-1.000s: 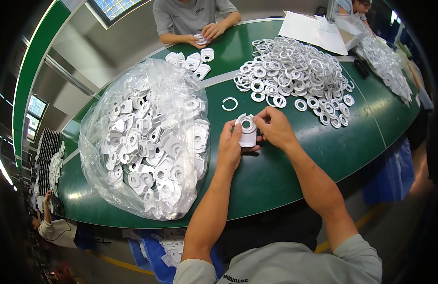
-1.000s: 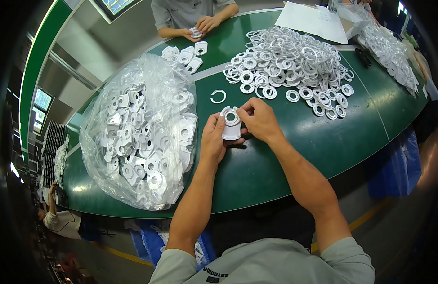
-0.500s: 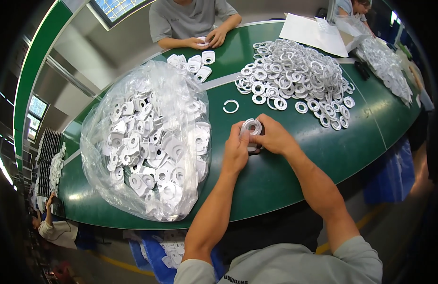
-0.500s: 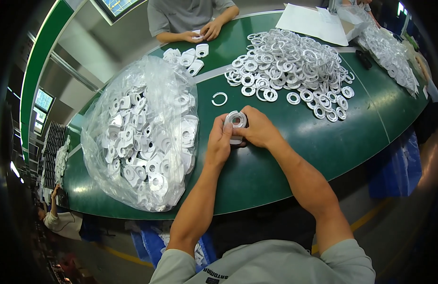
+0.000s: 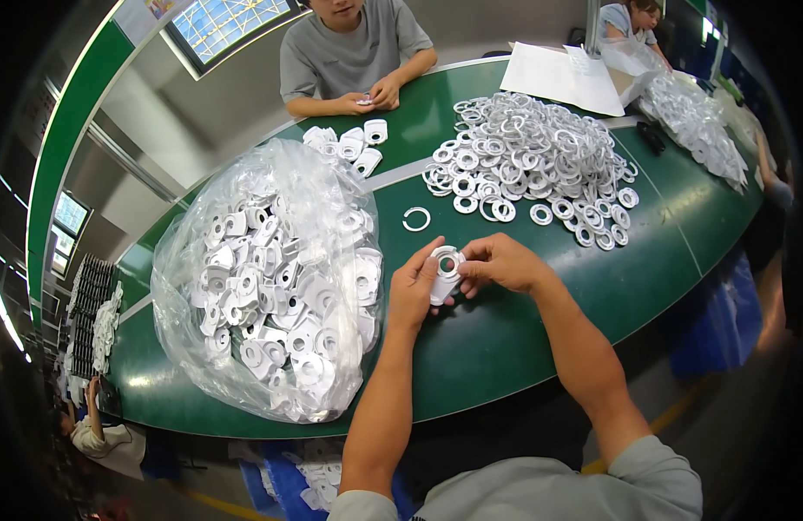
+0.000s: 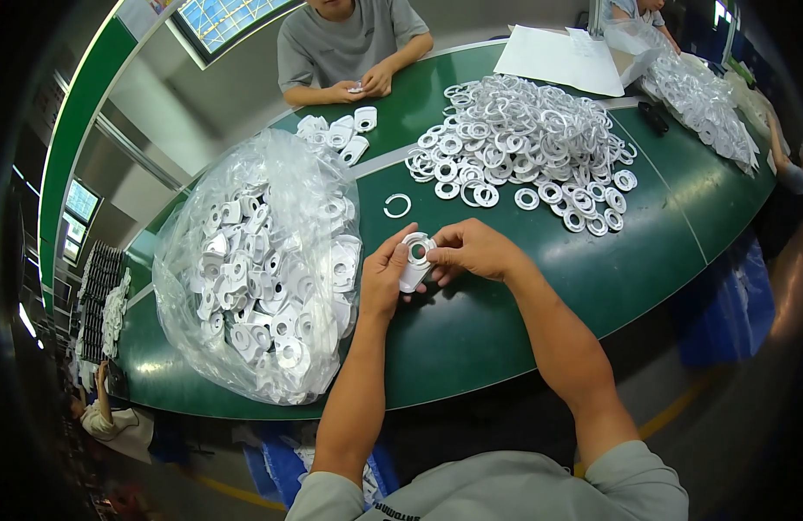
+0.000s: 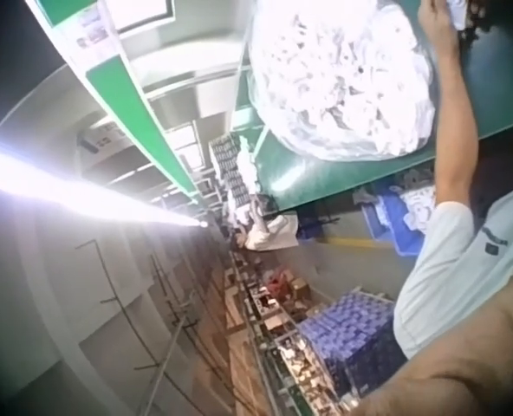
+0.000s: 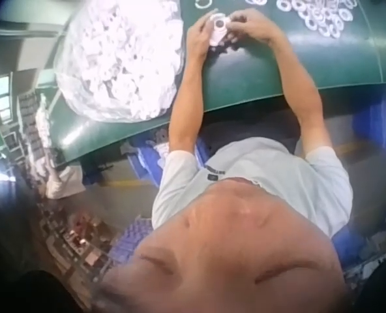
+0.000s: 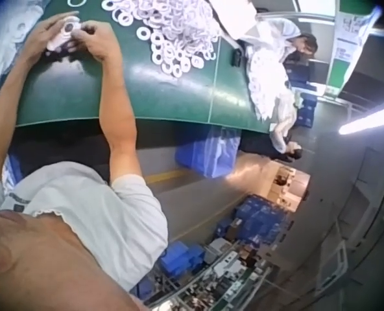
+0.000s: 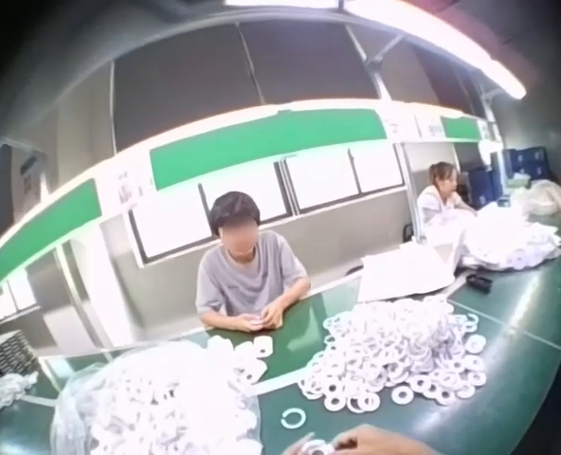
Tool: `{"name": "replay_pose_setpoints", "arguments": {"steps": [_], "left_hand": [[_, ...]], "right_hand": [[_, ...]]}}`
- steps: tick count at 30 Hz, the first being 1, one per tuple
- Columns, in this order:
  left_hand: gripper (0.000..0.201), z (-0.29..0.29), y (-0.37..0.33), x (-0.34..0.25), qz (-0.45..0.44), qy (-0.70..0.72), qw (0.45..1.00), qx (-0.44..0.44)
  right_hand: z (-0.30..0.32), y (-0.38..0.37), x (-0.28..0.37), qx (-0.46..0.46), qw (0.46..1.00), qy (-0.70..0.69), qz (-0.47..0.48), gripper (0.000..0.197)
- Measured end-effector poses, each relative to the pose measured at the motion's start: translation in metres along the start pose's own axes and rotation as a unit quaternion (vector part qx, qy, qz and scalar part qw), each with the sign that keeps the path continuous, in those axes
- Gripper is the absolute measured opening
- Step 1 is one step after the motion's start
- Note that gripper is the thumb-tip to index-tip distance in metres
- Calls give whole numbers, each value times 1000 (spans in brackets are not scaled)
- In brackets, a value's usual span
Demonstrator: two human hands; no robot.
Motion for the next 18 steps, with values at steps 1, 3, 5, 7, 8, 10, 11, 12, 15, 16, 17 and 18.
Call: {"name": "replay_pose_setpoints", "arguments": {"steps": [1,3,5,7,8,10,11,12,15,16,17,18], "left_hand": [[39,2,1,0,20,-20,1000,10],[38,7,-2,5,21,-4,1000,20],[38,8,-4,8,24,41,998,30],[38,8,-5,8,24,32,999,35],[38,6,-6,8,17,21,999,44],[38,7,-6,11,26,21,999,40],[36,9,-6,12,21,-1,999,38],[34,11,-6,12,15,-23,999,36],[32,7,-6,6,6,-86,996,16],[32,10,-6,9,5,-88,996,13],[32,14,-8,9,-55,-94,994,-2],[31,19,-9,5,-115,-100,988,-18]], "right_hand": [[-1,0,-3,10,1000,-2,-26,22],[-3,-2,-6,44,996,-43,-58,23],[-5,0,-3,64,994,-67,-65,23],[-3,-1,-6,84,989,-87,-82,24],[-1,-2,-8,84,989,-88,-86,24],[3,-5,-12,51,994,-42,-91,21],[0,-7,-13,53,993,-42,-92,21],[-2,-8,-13,33,996,-23,-79,21],[-1,-10,-16,-17,999,6,-46,19],[-1,-12,-14,-39,999,19,-23,19],[-3,-14,-13,-35,999,19,-21,19],[-2,-16,-11,-40,999,10,-14,20]]}}
Point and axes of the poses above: each hand's wrist, its own y-axis away from the middle knuckle, its own z-axis out of the back of the hand, x = y × z, the point moved 6 cm from there along -y, towards the middle knuckle, and after that the axes turned 12 degrees about -z, right-handed, at the moved point
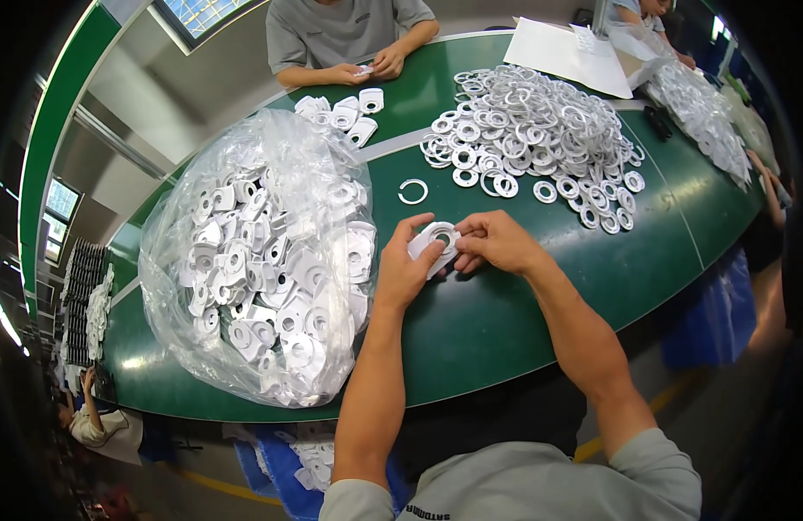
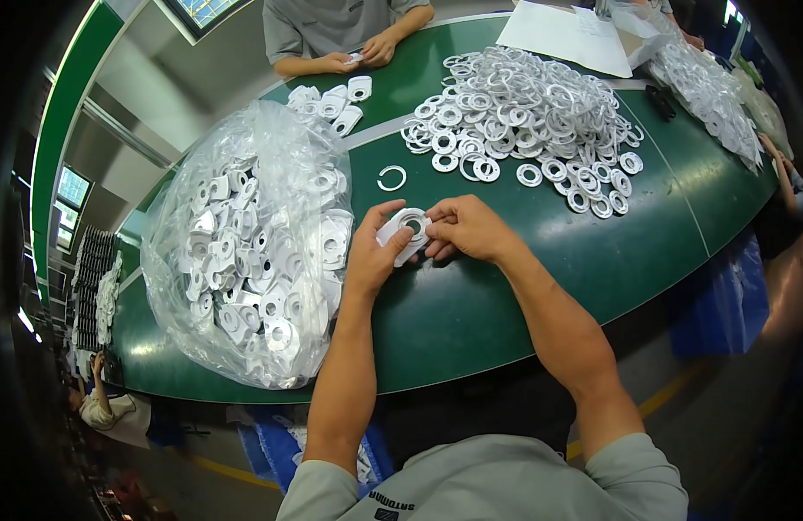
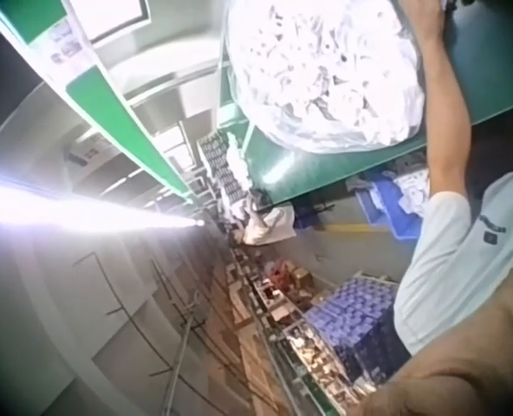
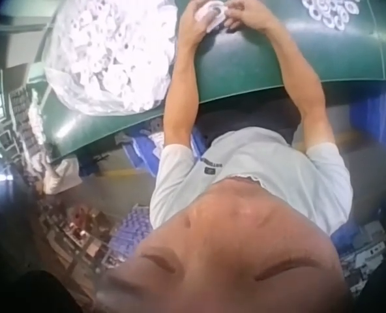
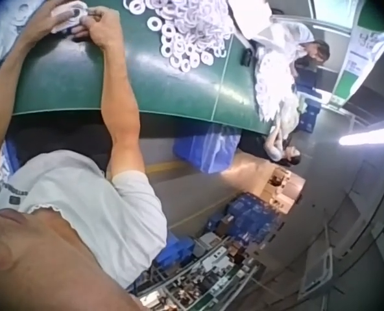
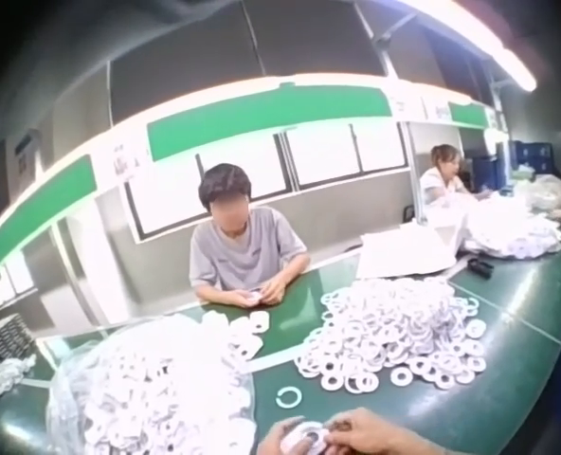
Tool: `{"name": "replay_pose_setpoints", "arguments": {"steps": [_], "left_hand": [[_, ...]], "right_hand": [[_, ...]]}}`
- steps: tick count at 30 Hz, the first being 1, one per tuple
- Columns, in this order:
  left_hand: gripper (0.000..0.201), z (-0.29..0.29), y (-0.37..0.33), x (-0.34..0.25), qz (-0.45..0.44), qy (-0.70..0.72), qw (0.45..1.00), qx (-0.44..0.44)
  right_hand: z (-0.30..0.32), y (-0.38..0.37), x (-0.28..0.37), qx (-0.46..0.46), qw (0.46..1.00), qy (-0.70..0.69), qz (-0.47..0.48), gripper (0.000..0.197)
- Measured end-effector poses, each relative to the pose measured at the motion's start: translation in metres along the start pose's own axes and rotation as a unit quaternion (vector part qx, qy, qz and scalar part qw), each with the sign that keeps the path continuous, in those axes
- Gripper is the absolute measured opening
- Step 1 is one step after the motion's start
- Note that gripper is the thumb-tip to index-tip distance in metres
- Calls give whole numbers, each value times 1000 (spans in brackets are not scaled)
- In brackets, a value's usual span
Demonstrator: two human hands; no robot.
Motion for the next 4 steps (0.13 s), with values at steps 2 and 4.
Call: {"name": "replay_pose_setpoints", "arguments": {"steps": [2,4], "left_hand": [[38,-4,0,-7,61,69,995,31],[41,-5,3,-3,187,40,977,89]], "right_hand": [[5,-1,-1,-10,1000,-12,5,23],[7,6,13,-80,981,145,103,44]]}}
Point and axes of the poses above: each hand's wrist, its own y-axis away from the middle knuckle, its own z-axis out of the back of the hand, x = y × z, the point moved 6 cm from there along -y, towards the middle knuckle, and after that the axes turned 12 degrees about -z, right-handed, at the moved point
